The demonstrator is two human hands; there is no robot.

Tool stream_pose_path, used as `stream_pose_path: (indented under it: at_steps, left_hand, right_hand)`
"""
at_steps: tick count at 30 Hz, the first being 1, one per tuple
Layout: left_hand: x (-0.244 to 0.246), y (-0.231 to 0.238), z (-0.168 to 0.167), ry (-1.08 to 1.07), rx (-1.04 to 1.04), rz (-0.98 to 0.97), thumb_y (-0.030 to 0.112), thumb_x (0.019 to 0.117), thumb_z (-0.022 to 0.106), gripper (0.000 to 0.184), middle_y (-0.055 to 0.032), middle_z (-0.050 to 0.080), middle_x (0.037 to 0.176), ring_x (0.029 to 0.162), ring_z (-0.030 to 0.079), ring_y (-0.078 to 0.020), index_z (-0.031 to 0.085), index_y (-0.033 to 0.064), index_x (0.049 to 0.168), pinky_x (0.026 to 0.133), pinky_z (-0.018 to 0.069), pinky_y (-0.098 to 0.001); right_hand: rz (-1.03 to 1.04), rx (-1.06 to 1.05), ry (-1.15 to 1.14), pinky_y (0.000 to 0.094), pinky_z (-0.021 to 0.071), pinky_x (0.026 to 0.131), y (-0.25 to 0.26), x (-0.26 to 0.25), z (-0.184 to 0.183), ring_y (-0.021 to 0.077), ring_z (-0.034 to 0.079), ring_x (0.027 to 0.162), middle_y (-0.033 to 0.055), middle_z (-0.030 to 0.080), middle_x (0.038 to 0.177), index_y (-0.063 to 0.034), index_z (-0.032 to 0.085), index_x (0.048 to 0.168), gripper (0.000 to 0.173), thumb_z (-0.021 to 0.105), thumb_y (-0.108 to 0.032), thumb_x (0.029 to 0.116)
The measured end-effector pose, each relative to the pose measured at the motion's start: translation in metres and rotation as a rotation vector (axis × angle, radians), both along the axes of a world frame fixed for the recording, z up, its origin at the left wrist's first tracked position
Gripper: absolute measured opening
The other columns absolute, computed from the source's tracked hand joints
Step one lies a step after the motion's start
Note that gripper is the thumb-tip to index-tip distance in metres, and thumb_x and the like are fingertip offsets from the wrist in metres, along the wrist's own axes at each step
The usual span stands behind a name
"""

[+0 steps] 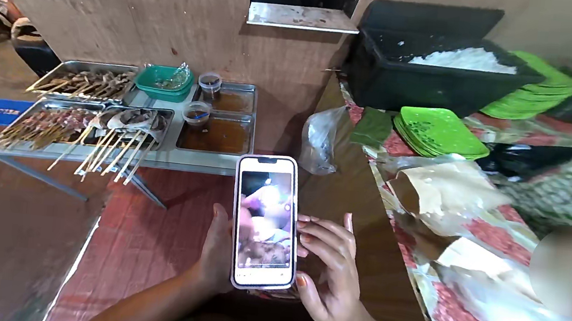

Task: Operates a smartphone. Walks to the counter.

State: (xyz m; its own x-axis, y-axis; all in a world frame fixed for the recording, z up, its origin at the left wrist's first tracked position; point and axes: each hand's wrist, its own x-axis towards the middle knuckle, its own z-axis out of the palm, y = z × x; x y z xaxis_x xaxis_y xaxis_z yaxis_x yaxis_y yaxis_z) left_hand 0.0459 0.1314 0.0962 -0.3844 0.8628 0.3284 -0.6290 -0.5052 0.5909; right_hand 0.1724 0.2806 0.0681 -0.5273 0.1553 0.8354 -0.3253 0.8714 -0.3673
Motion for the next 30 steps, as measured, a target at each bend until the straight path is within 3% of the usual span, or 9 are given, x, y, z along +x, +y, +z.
stream_pose_path:
  at_steps: [2,9,16,30]
  left_hand:
    - [-0.004,-0.007,-0.002,0.016,0.039,-0.025,0.075,0.0936,0.042,0.067,0.0009,0.074,0.12,0.113,0.069,-0.0099,0.071,0.0247,0.128,0.099,0.0549,-0.0323]
    - [-0.015,-0.03,-0.004,-0.008,0.034,-0.049,0.076,0.0919,0.046,0.069,-0.0003,0.073,0.121,0.114,0.068,-0.011,0.068,0.0234,0.131,0.1,0.0542,-0.0333]
    - [-0.026,-0.048,-0.003,0.018,0.025,-0.035,0.076,0.0922,0.044,0.072,-0.0014,0.072,0.126,0.119,0.067,-0.0124,0.067,0.0223,0.134,0.104,0.0527,-0.0349]
    - [-0.032,-0.063,0.0,-0.002,0.04,-0.078,0.074,0.0925,0.046,0.071,-0.0033,0.072,0.127,0.121,0.066,-0.014,0.067,0.0205,0.134,0.105,0.0522,-0.0363]
  right_hand:
    - [0.003,-0.002,0.001,0.047,0.015,0.126,-0.008,-0.002,0.0,0.0094,0.046,0.138,-0.0054,0.058,0.133,-0.0207,0.055,0.129,0.037,0.042,-0.046,0.1046]
    - [0.013,-0.02,0.003,0.0442,0.0207,0.125,-0.034,-0.01,0.0,0.01,0.046,0.138,-0.0057,0.058,0.134,-0.0207,0.055,0.13,0.037,0.044,-0.045,0.1046]
    - [-0.004,-0.014,-0.011,0.0451,0.0174,0.126,-0.053,-0.02,0.001,0.0089,0.045,0.138,-0.0057,0.058,0.135,-0.0202,0.055,0.13,0.037,0.044,-0.045,0.1051]
    - [-0.031,-0.01,-0.002,0.0437,0.0198,0.126,-0.072,-0.022,0.003,0.0094,0.046,0.138,-0.0056,0.058,0.136,-0.02,0.055,0.13,0.037,0.045,-0.044,0.1049]
